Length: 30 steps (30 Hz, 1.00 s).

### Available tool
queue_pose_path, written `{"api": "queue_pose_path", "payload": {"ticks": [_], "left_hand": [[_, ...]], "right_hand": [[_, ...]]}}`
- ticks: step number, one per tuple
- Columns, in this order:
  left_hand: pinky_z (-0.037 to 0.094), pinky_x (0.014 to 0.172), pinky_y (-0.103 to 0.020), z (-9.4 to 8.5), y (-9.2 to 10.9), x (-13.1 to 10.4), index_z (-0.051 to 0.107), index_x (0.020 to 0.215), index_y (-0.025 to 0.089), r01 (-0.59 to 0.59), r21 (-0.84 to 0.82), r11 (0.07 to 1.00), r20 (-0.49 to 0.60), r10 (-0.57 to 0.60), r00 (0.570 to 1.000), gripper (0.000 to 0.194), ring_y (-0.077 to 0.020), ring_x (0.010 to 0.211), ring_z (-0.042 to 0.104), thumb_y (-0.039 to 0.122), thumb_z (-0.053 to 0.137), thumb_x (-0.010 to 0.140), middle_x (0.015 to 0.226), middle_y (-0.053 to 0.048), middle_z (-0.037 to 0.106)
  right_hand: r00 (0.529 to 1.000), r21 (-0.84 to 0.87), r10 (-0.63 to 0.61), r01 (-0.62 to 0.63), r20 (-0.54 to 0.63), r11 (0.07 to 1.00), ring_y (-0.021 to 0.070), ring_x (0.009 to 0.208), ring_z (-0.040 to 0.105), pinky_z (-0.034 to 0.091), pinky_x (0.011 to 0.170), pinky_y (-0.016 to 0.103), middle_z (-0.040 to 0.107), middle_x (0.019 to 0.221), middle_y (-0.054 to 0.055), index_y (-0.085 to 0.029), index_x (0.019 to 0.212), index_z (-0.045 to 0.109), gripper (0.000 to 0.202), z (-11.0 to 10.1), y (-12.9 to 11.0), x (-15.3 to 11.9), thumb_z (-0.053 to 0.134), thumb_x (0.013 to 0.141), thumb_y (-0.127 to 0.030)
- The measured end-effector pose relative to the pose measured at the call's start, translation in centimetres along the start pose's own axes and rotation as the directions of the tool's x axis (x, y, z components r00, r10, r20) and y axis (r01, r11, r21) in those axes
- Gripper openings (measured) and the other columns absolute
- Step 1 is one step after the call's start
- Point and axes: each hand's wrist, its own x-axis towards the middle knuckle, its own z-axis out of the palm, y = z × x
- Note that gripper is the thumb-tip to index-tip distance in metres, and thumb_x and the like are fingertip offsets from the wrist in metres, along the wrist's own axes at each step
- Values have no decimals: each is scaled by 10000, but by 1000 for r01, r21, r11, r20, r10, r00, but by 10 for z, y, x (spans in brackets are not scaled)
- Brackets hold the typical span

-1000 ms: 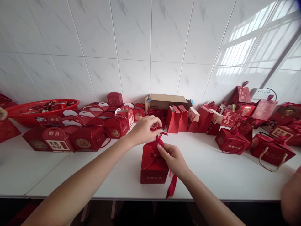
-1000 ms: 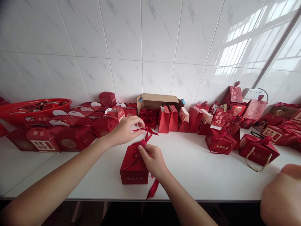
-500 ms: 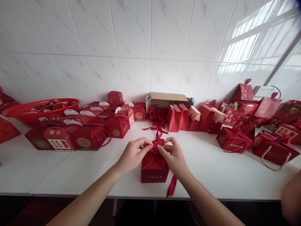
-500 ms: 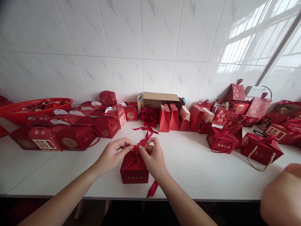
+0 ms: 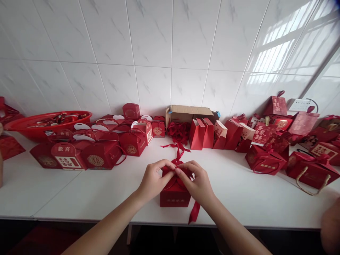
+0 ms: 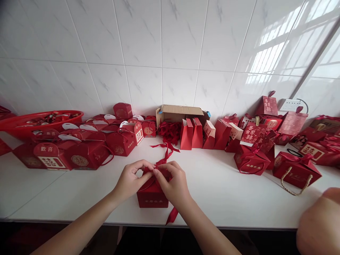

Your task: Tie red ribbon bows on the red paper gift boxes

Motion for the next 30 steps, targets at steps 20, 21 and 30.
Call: {"api": "queue_pose_path", "payload": {"ticks": [20, 21, 30], "left_hand": [[478, 756, -267, 15, -12, 6, 549, 934, 183, 90, -175, 980, -85, -106, 991, 132, -156, 853, 618, 237, 571, 815, 897, -39, 643], [481, 750, -270, 16, -13, 7, 544, 935, 184, 83, -168, 982, -120, -104, 987, 140, -159, 854, 616, 261, 570, 822, 901, -41, 639], [497, 805, -317, 1, -7, 1, 717, 849, 203, 80, 27, 996, 21, -81, 997, 161, -185, 845, 629, 322, 637, 776, 874, -54, 667]], "right_hand": [[947, 330, 244, -303, 208, 894, 266, 1280, 402, 389, 954, 349, 391, 1417, 59, -183, 671, 680, 314, 1, 6, 5, 594, 807, -453], [949, 357, 262, -310, 177, 881, 265, 1267, 417, 397, 944, 345, 384, 1423, 55, -183, 666, 681, 322, 2, 6, 4, 593, 806, -460], [950, 294, 275, -309, 151, 905, 252, 1265, 426, 367, 1018, 383, 520, 1314, 78, -186, 696, 706, 373, -6, -1, 2, 537, 832, -488]]}}
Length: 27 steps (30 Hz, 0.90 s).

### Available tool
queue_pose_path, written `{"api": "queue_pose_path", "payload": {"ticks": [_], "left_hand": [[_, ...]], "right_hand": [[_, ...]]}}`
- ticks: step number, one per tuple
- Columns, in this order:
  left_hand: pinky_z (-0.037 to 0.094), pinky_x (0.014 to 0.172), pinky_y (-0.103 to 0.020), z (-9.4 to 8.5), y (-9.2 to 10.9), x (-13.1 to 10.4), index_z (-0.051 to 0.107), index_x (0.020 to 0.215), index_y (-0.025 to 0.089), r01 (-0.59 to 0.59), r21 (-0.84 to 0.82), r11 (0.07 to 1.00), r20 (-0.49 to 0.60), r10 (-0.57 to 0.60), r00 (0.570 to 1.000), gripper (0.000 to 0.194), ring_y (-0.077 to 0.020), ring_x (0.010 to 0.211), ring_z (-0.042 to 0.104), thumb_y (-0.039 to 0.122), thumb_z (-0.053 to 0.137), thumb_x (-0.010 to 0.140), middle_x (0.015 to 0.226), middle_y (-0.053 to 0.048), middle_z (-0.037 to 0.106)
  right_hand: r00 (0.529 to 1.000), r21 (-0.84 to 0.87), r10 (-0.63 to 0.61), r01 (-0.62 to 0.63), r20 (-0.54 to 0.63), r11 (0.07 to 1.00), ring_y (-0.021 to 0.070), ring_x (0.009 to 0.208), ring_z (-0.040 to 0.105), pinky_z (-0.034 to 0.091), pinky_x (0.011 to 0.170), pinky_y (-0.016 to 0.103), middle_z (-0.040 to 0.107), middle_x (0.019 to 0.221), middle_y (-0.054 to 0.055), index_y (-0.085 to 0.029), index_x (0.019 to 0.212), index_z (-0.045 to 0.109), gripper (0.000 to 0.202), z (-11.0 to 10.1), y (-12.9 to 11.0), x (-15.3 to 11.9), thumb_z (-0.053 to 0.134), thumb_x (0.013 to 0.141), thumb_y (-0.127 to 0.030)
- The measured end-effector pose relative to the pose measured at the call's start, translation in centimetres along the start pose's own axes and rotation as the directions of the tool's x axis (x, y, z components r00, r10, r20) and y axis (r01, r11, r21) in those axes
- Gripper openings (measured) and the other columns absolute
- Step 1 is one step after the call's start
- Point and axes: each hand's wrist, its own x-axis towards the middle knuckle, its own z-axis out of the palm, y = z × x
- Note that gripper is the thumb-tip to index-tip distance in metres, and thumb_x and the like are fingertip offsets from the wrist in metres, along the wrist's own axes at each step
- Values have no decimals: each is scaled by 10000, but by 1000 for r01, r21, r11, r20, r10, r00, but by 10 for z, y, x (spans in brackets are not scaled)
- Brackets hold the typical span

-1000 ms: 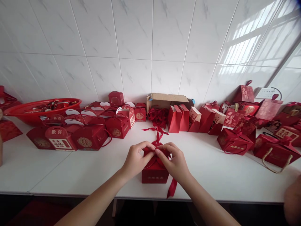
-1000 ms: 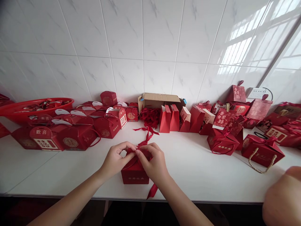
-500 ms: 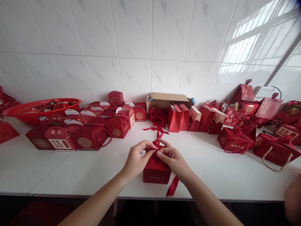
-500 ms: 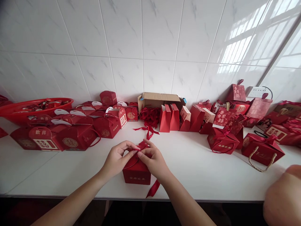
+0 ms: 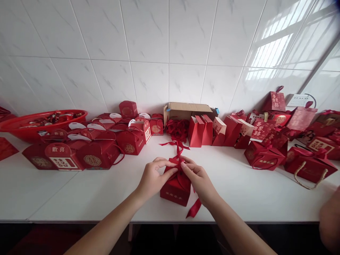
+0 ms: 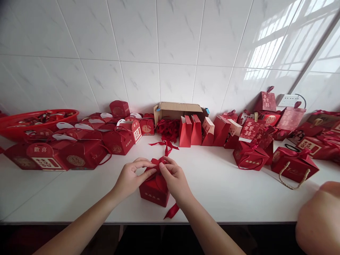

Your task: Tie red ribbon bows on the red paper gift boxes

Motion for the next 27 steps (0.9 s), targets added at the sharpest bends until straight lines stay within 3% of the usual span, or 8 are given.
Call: {"api": "queue_pose_path", "payload": {"ticks": [4, 7, 10, 14, 16, 20, 22, 27], "left_hand": [[501, 783, -304, -9, 0, 5, 731, 776, 196, 75, -55, 996, 81, -71, 994, 126, -185, 799, 644, 299, 666, 746, 825, -49, 695], [502, 767, -291, -17, 3, 8, 727, 779, 189, 84, -67, 994, 158, -73, 985, 117, -191, 807, 650, 283, 669, 739, 827, -50, 714], [496, 783, -289, -23, 7, 10, 723, 800, 196, 65, -50, 997, 204, -53, 977, 119, -188, 830, 649, 283, 659, 750, 865, -46, 716], [481, 820, -297, -28, 14, 12, 718, 821, 217, 14, -25, 1000, 293, -6, 956, 118, -187, 871, 639, 292, 648, 762, 888, -31, 712], [478, 827, -298, -29, 17, 13, 714, 823, 216, -5, -19, 1000, 337, 11, 942, 113, -188, 874, 638, 277, 637, 767, 882, -28, 714], [480, 815, -283, -29, 17, 17, 701, 838, 211, -31, -7, 999, 361, 31, 932, 114, -174, 835, 645, 231, 617, 763, 860, -13, 718], [487, 800, -279, -29, 16, 18, 694, 840, 208, -46, 9, 999, 366, 39, 930, 118, -170, 814, 643, 225, 606, 763, 844, -11, 715], [501, 748, -268, -29, 14, 19, 686, 864, 197, -65, 36, 997, 392, 45, 919, 139, -165, 784, 622, 233, 591, 769, 831, -20, 701]], "right_hand": [[994, -215, -95, 103, 47, 971, 220, 1038, 597, 461, 902, 378, 652, 1111, 69, -204, 858, 702, 257, -13, -3, -6, 507, 858, -372], [969, -462, -241, 240, 57, 854, 191, 835, 629, 496, 769, 340, 688, 931, 41, -212, 923, 667, 169, -22, -4, -10, 541, 812, -235], [938, -613, -328, 325, 112, 721, 184, 768, 608, 484, 711, 332, 680, 860, 31, -217, 917, 635, 168, -27, -15, -17, 522, 802, -169], [930, -623, -171, 347, 325, 701, 141, 561, 556, 457, 546, 269, 640, 654, -29, -249, 1031, 589, 215, -33, -47, -25, 547, 822, -217], [906, -615, -149, 382, 396, 690, 128, 564, 566, 451, 519, 247, 656, 722, -13, -254, 1058, 592, 210, -35, -58, -22, 511, 864, -247], [814, -598, -338, 577, 472, 556, 171, 887, 617, 505, 739, 294, 623, 1081, 72, -230, 1141, 559, 280, -38, -52, -1, 500, 871, -184], [752, -563, -377, 656, 540, 502, 176, 903, 611, 507, 756, 302, 624, 1057, 75, -225, 1133, 554, 269, -37, -40, 9, 521, 869, -186], [647, -579, -444, 759, 620, 297, 171, 826, 596, 501, 679, 286, 622, 937, 78, -214, 1135, 564, 253, -36, -20, 19, 418, 930, -187]]}}
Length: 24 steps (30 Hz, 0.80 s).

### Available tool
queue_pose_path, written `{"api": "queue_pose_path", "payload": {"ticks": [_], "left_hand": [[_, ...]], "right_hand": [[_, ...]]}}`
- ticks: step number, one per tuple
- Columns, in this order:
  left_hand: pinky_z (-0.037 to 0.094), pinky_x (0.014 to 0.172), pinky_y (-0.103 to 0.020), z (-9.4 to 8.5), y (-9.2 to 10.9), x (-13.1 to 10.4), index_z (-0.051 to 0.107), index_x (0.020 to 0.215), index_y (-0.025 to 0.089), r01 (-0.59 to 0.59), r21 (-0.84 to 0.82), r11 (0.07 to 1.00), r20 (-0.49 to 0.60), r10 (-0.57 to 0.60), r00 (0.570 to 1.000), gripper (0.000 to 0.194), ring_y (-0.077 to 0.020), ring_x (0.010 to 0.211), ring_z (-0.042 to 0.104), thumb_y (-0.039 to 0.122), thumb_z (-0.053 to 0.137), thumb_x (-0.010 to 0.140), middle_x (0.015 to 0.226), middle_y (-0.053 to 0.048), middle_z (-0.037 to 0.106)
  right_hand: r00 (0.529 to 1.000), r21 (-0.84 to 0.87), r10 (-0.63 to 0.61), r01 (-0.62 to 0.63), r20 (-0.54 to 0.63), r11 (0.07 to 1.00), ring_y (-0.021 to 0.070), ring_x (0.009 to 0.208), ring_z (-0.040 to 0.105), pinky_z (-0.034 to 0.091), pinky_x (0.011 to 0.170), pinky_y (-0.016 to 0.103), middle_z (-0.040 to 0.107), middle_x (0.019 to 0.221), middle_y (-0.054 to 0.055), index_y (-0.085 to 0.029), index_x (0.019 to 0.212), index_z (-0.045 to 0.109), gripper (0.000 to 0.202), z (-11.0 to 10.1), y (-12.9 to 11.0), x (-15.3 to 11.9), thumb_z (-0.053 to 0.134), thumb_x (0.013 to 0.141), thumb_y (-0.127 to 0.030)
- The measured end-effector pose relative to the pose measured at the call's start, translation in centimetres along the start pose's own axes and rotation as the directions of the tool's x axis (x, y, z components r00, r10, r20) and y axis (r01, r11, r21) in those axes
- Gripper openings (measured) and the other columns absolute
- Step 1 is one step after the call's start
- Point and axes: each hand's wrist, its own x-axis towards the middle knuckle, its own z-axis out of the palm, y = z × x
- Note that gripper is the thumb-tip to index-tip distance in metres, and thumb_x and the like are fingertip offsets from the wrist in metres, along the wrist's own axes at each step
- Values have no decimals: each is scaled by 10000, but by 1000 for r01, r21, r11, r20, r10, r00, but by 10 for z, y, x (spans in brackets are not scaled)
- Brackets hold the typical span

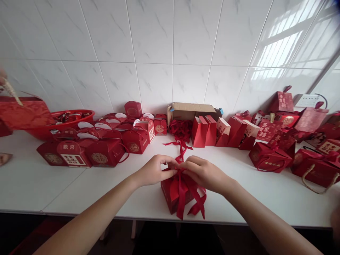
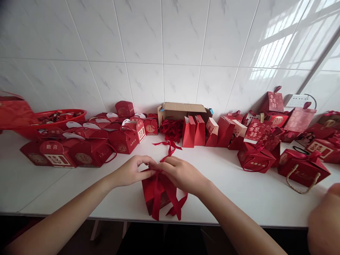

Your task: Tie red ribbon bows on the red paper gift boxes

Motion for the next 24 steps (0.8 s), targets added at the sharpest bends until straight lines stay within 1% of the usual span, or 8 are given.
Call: {"api": "queue_pose_path", "payload": {"ticks": [2, 4, 6, 8, 12, 14, 19, 24], "left_hand": [[500, 758, -273, 0, 0, 0, 688, 866, 199, -9, 1, 1000, 6, 9, 1000, 143, -167, 788, 617, 227, 588, 769, 829, -19, 698], [501, 759, -279, 0, 0, 1, 691, 868, 200, -10, -9, 1000, 6, 10, 1000, 146, -169, 787, 617, 239, 586, 773, 821, -18, 696], [505, 753, -279, 1, -1, 1, 692, 875, 201, -2, -22, 1000, 5, 2, 1000, 154, -170, 784, 618, 253, 587, 776, 820, -19, 696], [505, 748, -277, 2, -1, 1, 692, 879, 201, 5, -25, 1000, -1, -5, 1000, 157, -169, 784, 619, 249, 589, 772, 827, -21, 700], [499, 753, -279, 0, 2, 0, 692, 852, 191, 11, 17, 1000, -22, -11, 1000, 146, -171, 781, 621, 212, 585, 756, 826, -28, 702], [495, 764, -286, -3, 3, -1, 697, 842, 193, 8, 51, 999, -31, -7, 999, 150, -176, 788, 624, 208, 577, 754, 829, -33, 701], [486, 786, -294, -9, 2, -2, 707, 834, 214, -3, 111, 994, -47, 9, 999, 157, -182, 811, 617, 213, 573, 753, 853, -30, 697], [480, 735, -272, -8, 2, 0, 680, 818, 196, -8, 84, 996, 21, 6, 1000, 156, -158, 738, 592, 171, 540, 753, 778, -15, 661]], "right_hand": [[999, -31, -32, 32, -2, 999, 185, 899, 588, 504, 729, 305, 613, 1006, 98, -214, 1167, 546, 280, 1, 0, -1, 411, 926, -169], [1000, -24, -16, 16, -7, 1000, 190, 921, 585, 502, 750, 313, 615, 1014, 100, -208, 1147, 546, 259, 1, -1, 0, 424, 921, -178], [1000, -19, 25, -25, -6, 1000, 175, 834, 591, 496, 695, 293, 627, 930, 81, -201, 1109, 555, 227, 2, -1, 0, 418, 928, -198], [1000, -44, 29, -29, 3, 999, 162, 755, 575, 477, 640, 272, 621, 861, 65, -199, 1113, 558, 240, 4, -1, 0, 395, 936, -189], [998, -135, -64, 67, 27, 989, 152, 729, 523, 451, 634, 258, 581, 849, 58, -229, 1204, 557, 358, 4, 2, -4, 372, 924, -103], [994, -185, -97, 104, 45, 977, 147, 701, 488, 439, 622, 255, 544, 822, 48, -256, 1229, 561, 397, 2, 3, -7, 385, 915, -88], [988, -252, -116, 138, 102, 958, 153, 708, 451, 438, 630, 266, 492, 794, 46, -274, 1236, 578, 363, -3, -1, -10, 427, 927, -156], [984, -268, -135, 162, 116, 950, 156, 725, 442, 422, 652, 278, 504, 800, 50, -308, 1215, 598, 349, -5, -4, -6, 427, 936, -185]]}}
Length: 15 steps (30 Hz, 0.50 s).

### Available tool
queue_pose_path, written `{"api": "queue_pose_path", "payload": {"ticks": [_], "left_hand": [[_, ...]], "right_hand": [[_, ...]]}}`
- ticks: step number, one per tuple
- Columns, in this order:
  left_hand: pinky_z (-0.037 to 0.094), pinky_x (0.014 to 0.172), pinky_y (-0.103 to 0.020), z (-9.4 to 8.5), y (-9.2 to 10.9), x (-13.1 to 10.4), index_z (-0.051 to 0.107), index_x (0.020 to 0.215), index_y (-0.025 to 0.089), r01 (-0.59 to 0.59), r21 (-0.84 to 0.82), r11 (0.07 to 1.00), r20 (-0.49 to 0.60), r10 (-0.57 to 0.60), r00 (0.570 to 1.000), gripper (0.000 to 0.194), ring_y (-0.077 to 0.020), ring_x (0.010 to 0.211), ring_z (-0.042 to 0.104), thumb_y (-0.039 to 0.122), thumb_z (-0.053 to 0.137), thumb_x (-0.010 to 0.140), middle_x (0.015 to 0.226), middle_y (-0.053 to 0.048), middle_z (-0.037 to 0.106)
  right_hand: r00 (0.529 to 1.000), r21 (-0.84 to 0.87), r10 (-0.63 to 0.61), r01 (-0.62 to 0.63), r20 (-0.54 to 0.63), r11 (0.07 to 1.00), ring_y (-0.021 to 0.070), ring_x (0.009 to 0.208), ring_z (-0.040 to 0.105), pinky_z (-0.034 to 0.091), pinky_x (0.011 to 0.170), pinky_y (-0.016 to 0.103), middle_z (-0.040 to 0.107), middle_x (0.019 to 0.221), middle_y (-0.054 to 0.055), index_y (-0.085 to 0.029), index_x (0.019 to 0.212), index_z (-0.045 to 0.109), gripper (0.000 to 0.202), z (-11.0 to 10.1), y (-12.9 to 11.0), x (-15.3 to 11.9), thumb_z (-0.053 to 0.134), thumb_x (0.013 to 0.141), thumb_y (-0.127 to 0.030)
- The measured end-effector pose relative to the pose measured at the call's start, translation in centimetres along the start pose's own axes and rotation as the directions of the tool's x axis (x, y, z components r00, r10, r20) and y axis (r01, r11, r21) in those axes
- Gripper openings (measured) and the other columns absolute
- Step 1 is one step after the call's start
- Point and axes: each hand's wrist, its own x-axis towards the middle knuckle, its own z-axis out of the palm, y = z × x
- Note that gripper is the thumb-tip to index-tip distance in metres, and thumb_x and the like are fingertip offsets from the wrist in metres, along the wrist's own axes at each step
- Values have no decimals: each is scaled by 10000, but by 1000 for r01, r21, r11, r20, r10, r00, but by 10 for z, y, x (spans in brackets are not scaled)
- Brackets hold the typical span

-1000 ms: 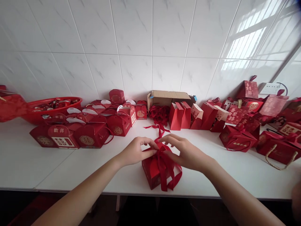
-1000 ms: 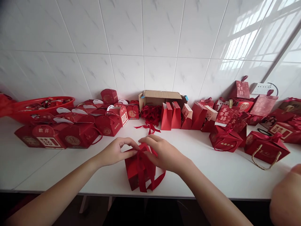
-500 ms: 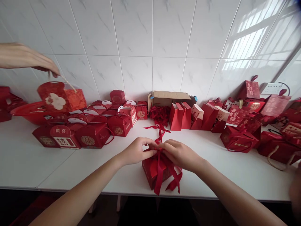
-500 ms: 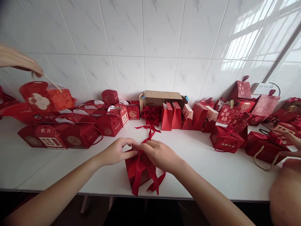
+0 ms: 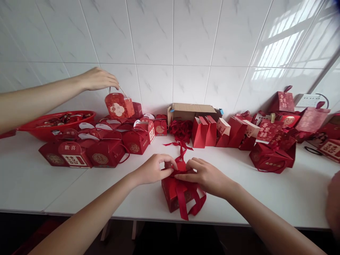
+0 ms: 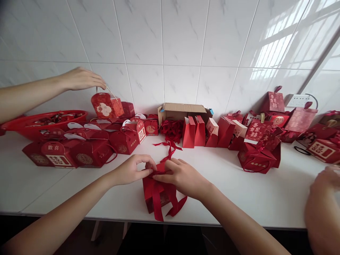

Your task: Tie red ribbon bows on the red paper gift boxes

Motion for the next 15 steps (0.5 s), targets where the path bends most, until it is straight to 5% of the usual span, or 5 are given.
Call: {"api": "queue_pose_path", "payload": {"ticks": [5, 15], "left_hand": [[460, 749, -267, -1, 5, 0, 640, 812, 208, -43, 77, 996, 101, 35, 994, 125, -173, 809, 578, 155, 569, 723, 832, -10, 639], [421, 781, -276, -7, 6, 1, 591, 754, 205, -83, 187, 979, 90, 67, 994, 49, -177, 844, 528, 249, 592, 774, 842, -16, 569]], "right_hand": [[999, -5, -21, 21, 27, 1000, 157, 703, 414, 382, 632, 287, 503, 777, 43, -344, 1159, 633, 331, 0, 1, 2, 436, 935, -201], [999, 51, -33, 35, -40, 998, 152, 691, 404, 379, 607, 263, 474, 756, 36, -338, 1162, 636, 324, 0, 1, 1, 462, 926, -201]]}}
